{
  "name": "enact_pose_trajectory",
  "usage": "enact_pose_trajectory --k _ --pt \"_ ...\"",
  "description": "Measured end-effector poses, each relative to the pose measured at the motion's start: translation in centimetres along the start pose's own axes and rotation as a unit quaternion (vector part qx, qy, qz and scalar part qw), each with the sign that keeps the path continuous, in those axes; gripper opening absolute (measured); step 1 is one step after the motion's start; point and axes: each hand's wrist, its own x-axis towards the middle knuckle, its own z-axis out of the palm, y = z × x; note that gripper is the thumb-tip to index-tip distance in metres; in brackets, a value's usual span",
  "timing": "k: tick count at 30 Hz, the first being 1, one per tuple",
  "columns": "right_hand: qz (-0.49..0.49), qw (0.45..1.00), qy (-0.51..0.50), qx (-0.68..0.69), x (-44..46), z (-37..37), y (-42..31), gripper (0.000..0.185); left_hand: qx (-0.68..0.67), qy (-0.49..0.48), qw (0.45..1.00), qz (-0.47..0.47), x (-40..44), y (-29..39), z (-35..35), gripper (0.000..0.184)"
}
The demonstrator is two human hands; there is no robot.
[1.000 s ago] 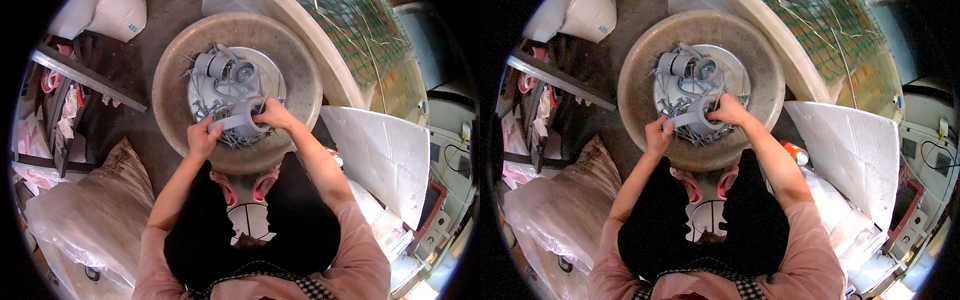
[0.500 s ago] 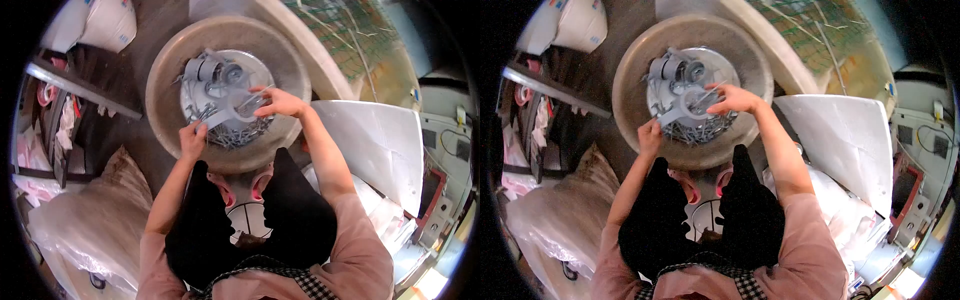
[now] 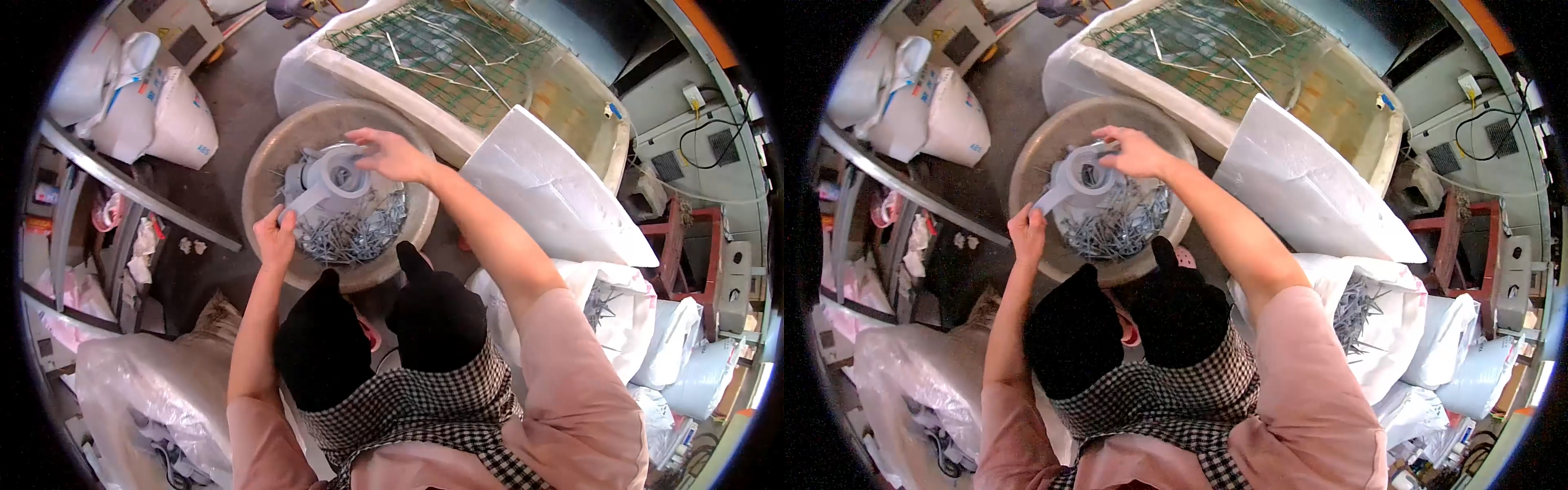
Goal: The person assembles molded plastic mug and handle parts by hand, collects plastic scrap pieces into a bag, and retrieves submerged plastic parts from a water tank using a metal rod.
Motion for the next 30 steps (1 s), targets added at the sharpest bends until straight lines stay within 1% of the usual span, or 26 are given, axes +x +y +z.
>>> enact_pose_trajectory --k 2,3,5,6,8,9,10,11,12,13,14,15,16,17,18,19,20,21,22,23,24,25,26,28,29,30 --pt "-0.095 0.991 0.026 -0.095 -1.7 -1.6 -2.7 0.054 -0.008 0.011 1.000 0.026 0.7 1.6 -0.9 0.041" --pt "-0.101 0.990 0.032 -0.096 -2.6 -2.4 -4.3 0.054 -0.029 0.010 0.998 0.063 1.0 2.7 -1.1 0.043" --pt "-0.172 0.955 0.088 -0.225 -5.0 -4.4 -7.6 0.043 -0.042 0.006 0.992 0.116 1.5 5.5 -1.3 0.046" --pt "-0.169 0.953 0.098 -0.231 -6.0 -5.9 -9.4 0.043 -0.048 0.000 0.991 0.125 1.9 8.1 -1.2 0.046" --pt "-0.155 0.904 0.108 -0.384 -8.0 -9.4 -12.7 0.029 -0.050 0.001 0.973 0.227 2.7 12.9 -0.4 0.050" --pt "-0.182 0.886 0.128 -0.406 -9.1 -11.1 -13.8 0.026 -0.030 -0.027 0.977 0.211 3.0 15.0 -0.1 0.049" --pt "-0.178 0.883 0.135 -0.414 -10.3 -13.2 -15.1 0.026 -0.037 -0.030 0.974 0.220 3.5 17.3 0.9 0.049" --pt "-0.133 0.878 0.150 -0.435 -11.6 -15.4 -16.5 0.027 -0.031 0.031 0.962 0.269 3.8 21.2 2.1 0.039" --pt "-0.087 0.871 0.164 -0.456 -13.0 -17.7 -17.3 0.028 -0.028 0.091 0.945 0.314 4.3 23.7 3.3 0.035" --pt "-0.065 0.868 0.208 -0.446 -14.4 -20.3 -17.5 0.027 -0.036 0.087 0.944 0.317 4.5 24.4 4.2 0.035" --pt "-0.044 0.863 0.251 -0.436 -15.7 -23.1 -17.1 0.025 -0.062 0.056 0.955 0.285 4.4 24.7 4.8 0.031" --pt "-0.053 0.862 0.265 -0.429 -16.8 -26.4 -15.6 0.023 -0.087 0.024 0.963 0.252 4.5 24.8 5.5 0.028" --pt "-0.060 0.861 0.278 -0.421 -17.8 -29.4 -13.8 0.022 -0.092 0.018 0.962 0.256 4.4 24.5 6.4 0.028" --pt "-0.052 0.860 0.282 -0.422 -18.8 -31.9 -12.1 0.022 -0.051 -0.020 0.966 0.254 4.1 23.8 7.4 0.026" --pt "0.057 0.877 0.247 -0.407 -19.7 -34.0 -10.4 0.023 -0.008 -0.058 0.966 0.253 3.8 22.9 8.3 0.024" --pt "0.164 0.882 0.211 -0.388 -20.3 -35.7 -8.8 0.024 0.011 -0.082 0.972 0.221 3.6 21.3 9.3 0.023" --pt "0.193 0.900 0.182 -0.346 -20.7 -36.5 -6.9 0.024 0.030 -0.104 0.976 0.189 3.5 19.6 10.3 0.023" --pt "0.224 0.914 0.161 -0.299 -20.8 -36.5 -5.3 0.022 0.026 -0.105 0.975 0.194 3.6 18.4 11.1 0.023" --pt "0.226 0.900 0.126 -0.350 -20.5 -36.9 -2.2 0.021 0.012 -0.125 0.980 0.153 3.6 17.3 11.8 0.022" --pt "0.159 0.877 0.074 -0.446 -20.1 -37.3 2.5 0.022 -0.001 -0.144 0.983 0.110 3.8 16.6 12.6 0.021" --pt "0.249 0.886 0.054 -0.387 -19.4 -35.8 3.4 0.024 -0.002 -0.148 0.983 0.108 4.2 16.3 13.1 0.021" --pt "0.221 0.874 0.008 -0.433 -18.7 -35.6 8.2 0.023 -0.001 -0.155 0.982 0.109 4.6 16.3 13.4 0.021" --pt "0.347 0.879 -0.007 -0.326 -17.8 -33.7 7.7 0.022 0.000 -0.162 0.981 0.110 5.0 16.2 13.7 0.021" --pt "0.364 0.907 0.034 -0.210 -16.9 -31.1 9.9 0.026 -0.008 -0.171 0.980 0.096 5.8 15.4 14.2 0.022" --pt "0.377 0.904 0.033 -0.198 -16.3 -30.0 10.8 0.021 -0.014 -0.171 0.980 0.100 6.0 15.0 14.4 0.022" --pt "0.380 0.903 0.029 -0.196 -15.6 -29.2 12.2 0.021 -0.021 -0.169 0.980 0.105 6.2 14.6 14.6 0.023"
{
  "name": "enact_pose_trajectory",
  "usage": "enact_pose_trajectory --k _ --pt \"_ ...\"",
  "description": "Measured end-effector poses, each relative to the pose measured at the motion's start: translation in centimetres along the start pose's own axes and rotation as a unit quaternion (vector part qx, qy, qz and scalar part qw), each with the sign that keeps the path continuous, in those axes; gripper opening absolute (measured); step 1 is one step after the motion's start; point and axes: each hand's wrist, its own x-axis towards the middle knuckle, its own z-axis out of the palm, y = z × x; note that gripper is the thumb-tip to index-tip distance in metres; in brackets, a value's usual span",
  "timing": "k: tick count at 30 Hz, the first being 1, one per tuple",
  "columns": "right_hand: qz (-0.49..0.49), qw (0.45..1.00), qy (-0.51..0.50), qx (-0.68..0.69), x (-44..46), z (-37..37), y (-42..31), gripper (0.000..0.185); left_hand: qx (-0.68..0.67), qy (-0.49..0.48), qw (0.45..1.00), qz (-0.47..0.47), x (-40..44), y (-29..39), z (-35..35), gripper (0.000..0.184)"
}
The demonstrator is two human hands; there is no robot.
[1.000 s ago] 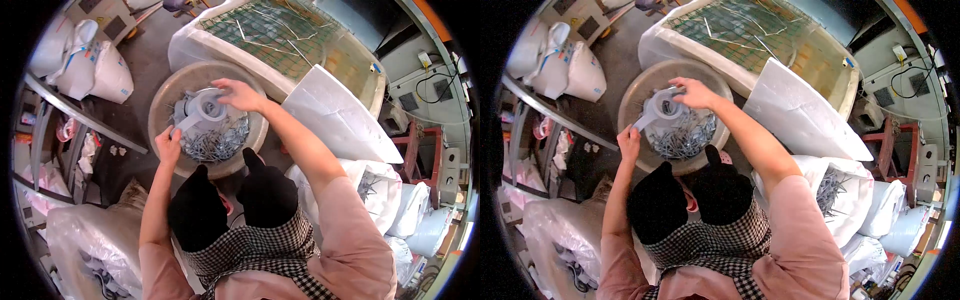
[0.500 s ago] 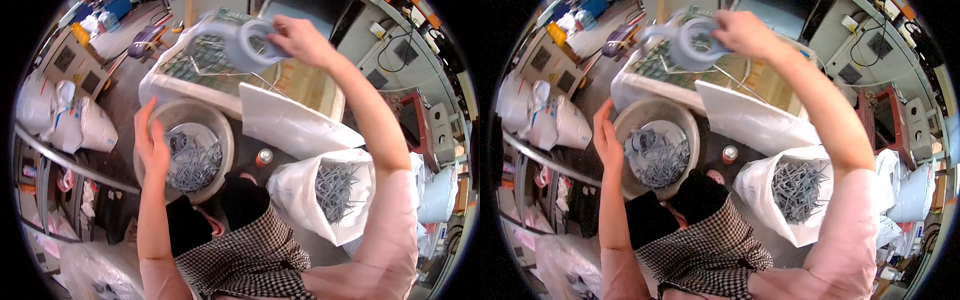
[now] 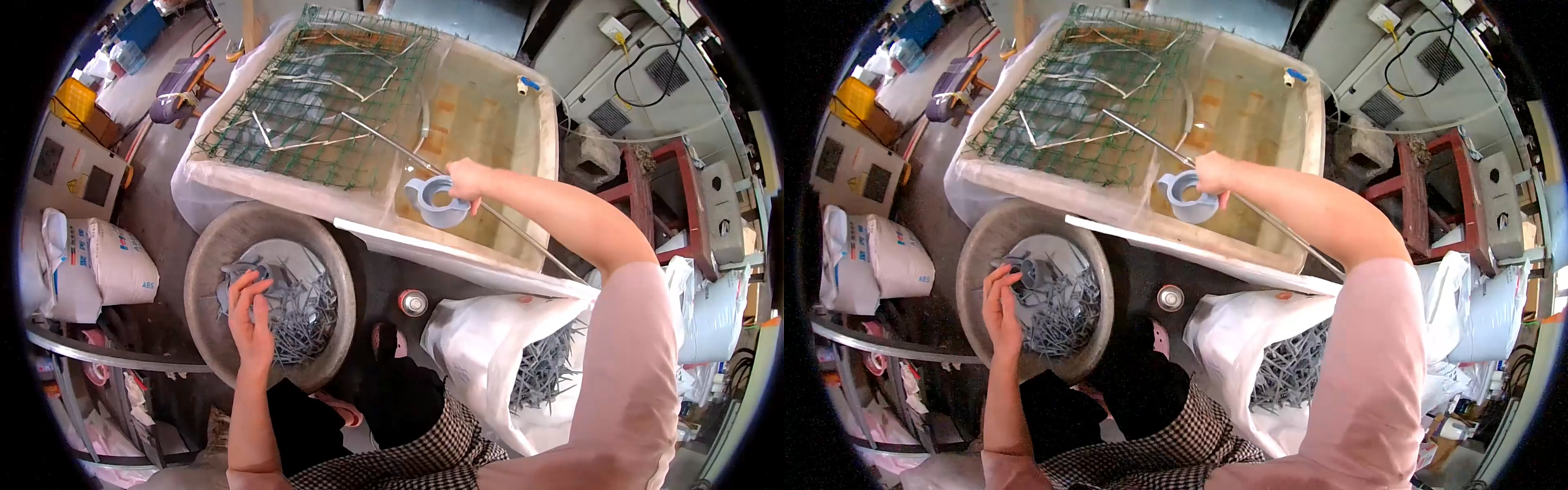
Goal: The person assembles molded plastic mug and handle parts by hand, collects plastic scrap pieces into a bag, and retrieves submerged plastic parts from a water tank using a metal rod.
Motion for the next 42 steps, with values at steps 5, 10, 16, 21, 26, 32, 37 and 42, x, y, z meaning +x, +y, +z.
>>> enact_pose_trajectory --k 5,10,16,21,26,32,37,42 --pt "0.150 0.983 -0.087 -0.057 7.2 5.0 2.5 0.031 -0.025 0.001 0.999 -0.043 0.2 -0.9 0.0 0.025" --pt "0.154 0.980 -0.119 0.033 15.6 9.9 10.0 0.028 -0.027 0.000 0.997 -0.070 0.3 -0.7 -0.9 0.026" --pt "0.112 0.966 -0.140 -0.186 16.8 12.2 5.8 0.013 -0.038 0.004 0.997 -0.068 0.9 -0.9 -2.3 0.027" --pt "0.108 0.982 -0.086 0.132 18.6 14.4 4.1 0.021 -0.052 0.011 0.995 -0.080 1.1 -1.4 -2.7 0.027" --pt "0.041 0.961 -0.054 0.269 18.6 15.9 2.4 0.039 -0.060 -0.012 0.996 -0.059 1.6 -1.0 -2.1 0.027" --pt "-0.023 0.895 -0.221 0.386 17.0 14.3 2.1 0.036 -0.033 0.006 0.997 -0.064 1.4 -0.8 -1.8 0.024" --pt "0.072 0.952 -0.287 -0.084 12.8 6.0 0.3 0.038 0.036 0.051 0.994 -0.095 0.5 0.3 -2.2 0.015" --pt "-0.053 0.984 -0.126 -0.115 10.4 -1.9 -6.3 0.026 0.106 0.092 0.988 -0.061 -1.3 1.3 -3.6 0.014"
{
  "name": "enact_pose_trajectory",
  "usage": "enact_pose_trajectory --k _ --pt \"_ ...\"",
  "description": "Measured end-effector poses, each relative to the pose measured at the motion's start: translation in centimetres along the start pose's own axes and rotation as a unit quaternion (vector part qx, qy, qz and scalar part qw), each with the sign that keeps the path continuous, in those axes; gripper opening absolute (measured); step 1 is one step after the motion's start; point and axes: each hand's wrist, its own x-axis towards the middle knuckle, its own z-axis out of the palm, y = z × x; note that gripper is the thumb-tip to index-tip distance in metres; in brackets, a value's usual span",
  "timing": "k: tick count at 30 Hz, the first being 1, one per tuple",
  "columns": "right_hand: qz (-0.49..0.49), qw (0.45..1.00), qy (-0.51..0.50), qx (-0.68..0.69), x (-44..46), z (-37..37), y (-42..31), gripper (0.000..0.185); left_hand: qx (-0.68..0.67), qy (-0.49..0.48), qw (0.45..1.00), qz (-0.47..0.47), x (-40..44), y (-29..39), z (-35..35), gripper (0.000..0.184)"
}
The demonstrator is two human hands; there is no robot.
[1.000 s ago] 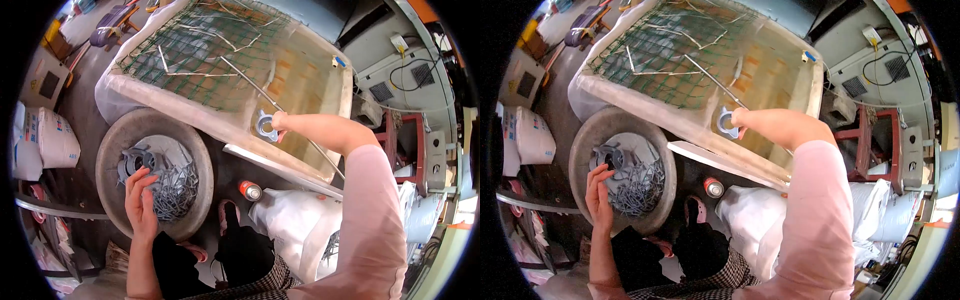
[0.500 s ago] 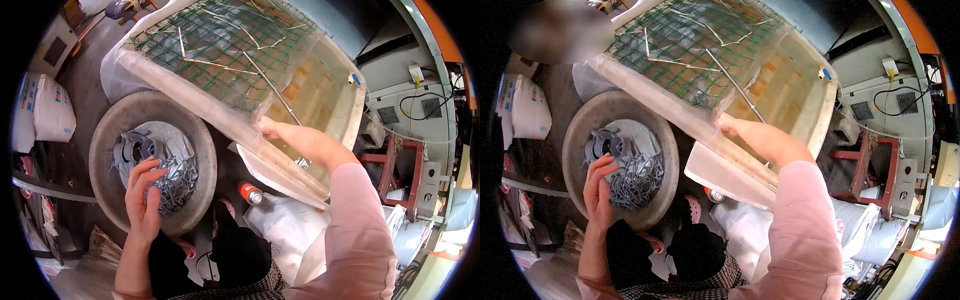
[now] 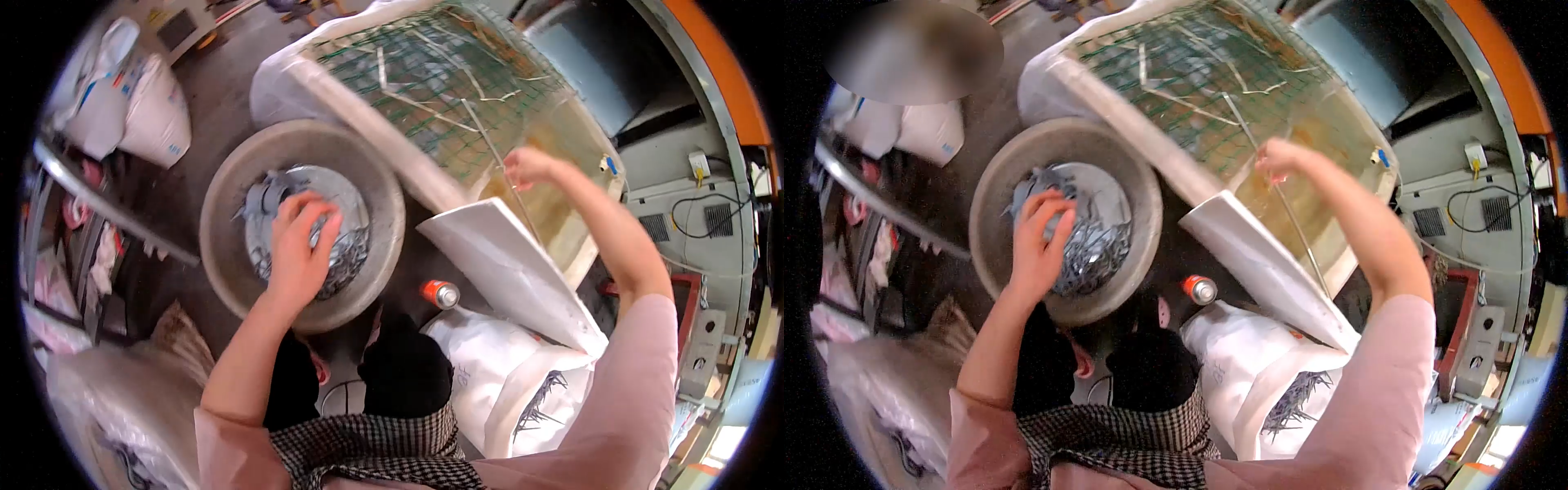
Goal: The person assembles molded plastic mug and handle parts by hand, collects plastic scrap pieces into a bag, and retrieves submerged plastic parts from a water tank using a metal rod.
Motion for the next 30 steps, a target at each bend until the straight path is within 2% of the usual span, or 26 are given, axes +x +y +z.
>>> enact_pose_trajectory --k 1,3,6,7,8,10,12,13,16,18,19,20,21,22,24,26,27,28,29,30 --pt "0.019 0.998 0.007 -0.057 -1.5 -1.8 -4.0 0.035 0.023 0.014 0.999 0.022 -0.4 -0.1 -0.9 0.014" --pt "-0.057 0.987 0.087 -0.118 -2.3 -3.6 -8.5 0.036 0.012 0.039 0.999 -0.010 -1.0 -0.1 -4.2 0.014" --pt "-0.156 0.951 0.106 -0.245 -2.0 -3.3 -15.9 0.041 0.021 0.125 0.992 -0.029 -1.2 -2.5 -10.2 0.016" --pt "-0.187 0.930 0.101 -0.299 -1.9 -2.4 -18.7 0.042 -0.011 0.127 0.988 -0.093 -1.5 -3.8 -12.0 0.016" --pt "-0.210 0.898 0.099 -0.374 -1.5 -1.3 -21.6 0.042 -0.042 0.115 0.984 -0.127 -2.0 -6.8 -13.4 0.017" --pt "-0.275 0.882 0.072 -0.376 1.2 2.5 -25.4 0.044 0.036 0.082 0.987 -0.134 -3.4 -12.1 -15.2 0.021" --pt "-0.289 0.843 -0.018 -0.454 3.4 7.4 -30.1 0.046 0.104 -0.011 0.978 -0.181 -5.5 -16.2 -15.2 0.024" --pt "-0.277 0.857 -0.029 -0.434 5.8 10.5 -31.1 0.047 0.111 -0.073 0.964 -0.231 -6.6 -18.6 -14.5 0.025" --pt "-0.251 0.890 -0.074 -0.373 13.5 20.6 -32.6 0.044 0.057 -0.139 0.939 -0.308 -9.8 -23.1 -10.9 0.026" --pt "-0.245 0.895 0.054 -0.369 17.2 27.3 -31.6 0.035 0.028 -0.148 0.940 -0.304 -10.6 -25.5 -8.5 0.027" --pt "-0.249 0.922 0.093 -0.283 18.0 29.6 -31.1 0.029 0.033 -0.180 0.933 -0.310 -10.6 -26.0 -7.3 0.027" --pt "-0.246 0.924 0.074 -0.284 19.4 31.4 -30.4 0.029 0.034 -0.214 0.923 -0.320 -11.1 -26.5 -6.1 0.027" --pt "-0.264 0.884 0.135 -0.362 20.6 33.0 -29.6 0.027 0.026 -0.222 0.916 -0.334 -11.8 -27.3 -4.8 0.027" --pt "-0.283 0.833 0.197 -0.434 22.0 34.4 -28.8 0.026 0.021 -0.214 0.926 -0.311 -11.9 -28.5 -3.6 0.027" --pt "-0.286 0.845 0.171 -0.420 23.1 35.4 -27.4 0.026 0.013 -0.211 0.933 -0.292 -11.7 -29.3 -2.0 0.026" --pt "-0.384 0.876 0.192 -0.221 22.6 34.3 -26.6 0.024 -0.004 -0.186 0.937 -0.294 -10.2 -29.0 -1.6 0.024" --pt "-0.394 0.869 0.246 -0.168 21.4 33.5 -26.6 0.025 -0.014 -0.194 0.931 -0.308 -9.6 -29.0 -1.4 0.025" --pt "-0.392 0.869 0.250 -0.172 20.3 31.9 -26.7 0.025 -0.016 -0.193 0.933 -0.303 -9.1 -29.1 -1.1 0.025" --pt "-0.307 0.940 0.147 0.017 19.0 30.1 -26.6 0.028 0.010 -0.194 0.939 -0.283 -9.0 -29.2 -0.6 0.033" --pt "-0.206 0.955 0.037 0.209 18.1 28.9 -26.3 0.031 0.037 -0.196 0.944 -0.263 -8.9 -29.1 -0.1 0.043"
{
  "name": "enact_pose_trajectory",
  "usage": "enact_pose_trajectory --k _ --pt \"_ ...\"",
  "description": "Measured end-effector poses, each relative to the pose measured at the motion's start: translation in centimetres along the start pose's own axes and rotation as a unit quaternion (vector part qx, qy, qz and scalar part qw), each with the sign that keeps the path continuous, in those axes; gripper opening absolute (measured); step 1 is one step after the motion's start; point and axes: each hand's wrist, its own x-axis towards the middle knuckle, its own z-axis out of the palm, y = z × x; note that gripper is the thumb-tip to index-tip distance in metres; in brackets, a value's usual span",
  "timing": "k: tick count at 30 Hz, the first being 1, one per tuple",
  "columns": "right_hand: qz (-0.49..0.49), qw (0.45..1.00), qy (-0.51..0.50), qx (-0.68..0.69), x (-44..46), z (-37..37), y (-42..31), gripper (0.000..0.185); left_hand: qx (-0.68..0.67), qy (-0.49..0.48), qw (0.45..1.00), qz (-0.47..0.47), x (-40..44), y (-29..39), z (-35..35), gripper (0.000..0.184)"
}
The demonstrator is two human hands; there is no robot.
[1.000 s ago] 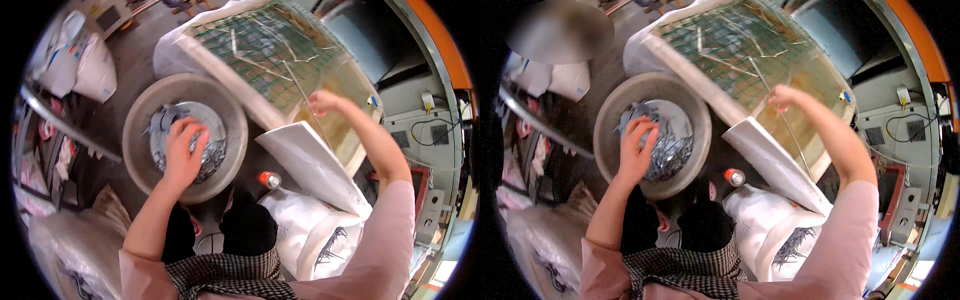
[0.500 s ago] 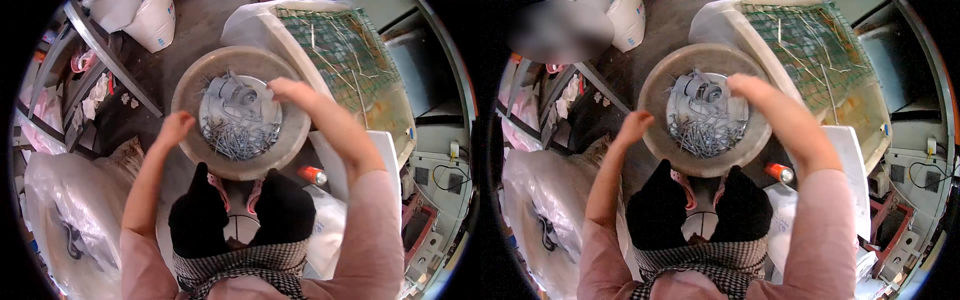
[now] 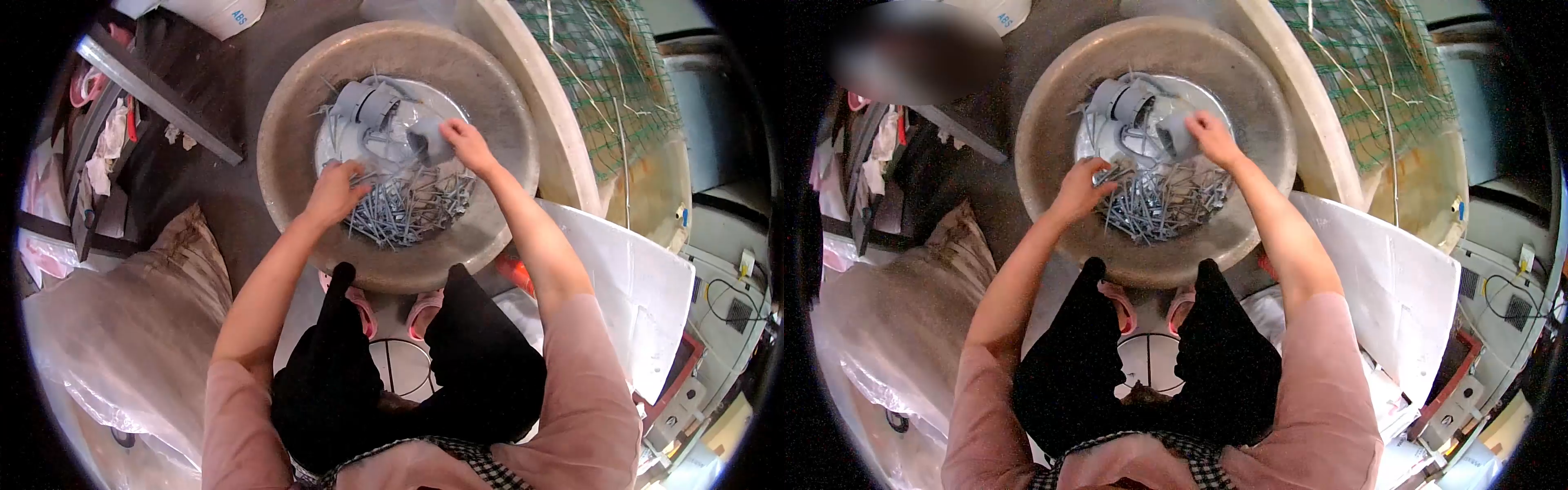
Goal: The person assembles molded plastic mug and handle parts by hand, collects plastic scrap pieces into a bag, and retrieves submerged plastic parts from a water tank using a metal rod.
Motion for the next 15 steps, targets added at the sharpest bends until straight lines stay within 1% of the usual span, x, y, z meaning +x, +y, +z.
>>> enact_pose_trajectory --k 1,2,3,4,5,6,7,8,9,10,11,12,13,14,15 --pt "0.001 0.994 0.016 0.110 -0.7 -0.7 0.6 0.034 0.002 -0.001 1.000 0.007 0.2 0.3 0.6 0.043" --pt "0.000 0.994 0.023 0.110 -1.6 -1.2 0.2 0.034 -0.025 0.041 0.997 0.056 0.3 0.9 1.3 0.055" --pt "0.030 0.954 0.031 0.297 -3.1 -1.4 -0.5 0.033 -0.051 0.081 0.990 0.104 0.4 1.4 2.0 0.068" --pt "0.056 0.878 0.036 0.474 -4.4 -1.6 -1.1 0.033 -0.049 0.079 0.990 0.110 0.5 1.8 2.7 0.068" --pt "0.079 0.829 0.042 0.552 -5.5 -1.4 -1.8 0.035 -0.072 0.092 0.981 0.157 0.6 2.4 3.1 0.076" --pt "0.077 0.828 0.044 0.554 -6.1 -1.0 -1.9 0.035 -0.095 0.105 0.969 0.202 0.7 2.8 3.5 0.084" --pt "0.088 0.792 0.025 0.603 -6.7 -0.6 -2.0 0.037 -0.139 0.125 0.957 0.223 0.6 3.3 4.1 0.072" --pt "0.100 0.753 0.005 0.650 -7.1 -0.1 -2.0 0.039 -0.136 0.123 0.957 0.223 0.4 3.6 4.4 0.072" --pt "0.099 0.752 0.005 0.652 -7.2 0.4 -2.2 0.039 -0.237 0.091 0.957 0.141 0.3 3.9 4.6 0.063" --pt "0.097 0.752 0.008 0.651 -7.2 0.9 -2.4 0.040 -0.334 0.057 0.939 0.056 0.2 4.0 4.7 0.054" --pt "0.095 0.753 0.012 0.651 -7.3 1.3 -3.0 0.042 -0.331 0.055 0.940 0.056 -0.1 4.2 4.5 0.054" --pt "0.094 0.754 0.015 0.650 -7.6 1.6 -3.5 0.043 -0.342 0.091 0.935 0.016 -0.5 4.3 4.4 0.042" --pt "0.102 0.804 -0.047 0.584 -8.2 0.9 -3.8 0.044 -0.352 0.129 0.927 -0.024 -0.8 4.5 4.2 0.031" --pt "0.101 0.803 -0.047 0.585 -8.4 0.6 -3.4 0.044 -0.350 0.129 0.928 -0.023 -1.1 4.4 3.8 0.031" --pt "0.087 0.833 -0.054 0.544 -8.4 0.2 -3.0 0.044 -0.290 0.175 0.940 0.031 -1.4 4.1 3.4 0.026"
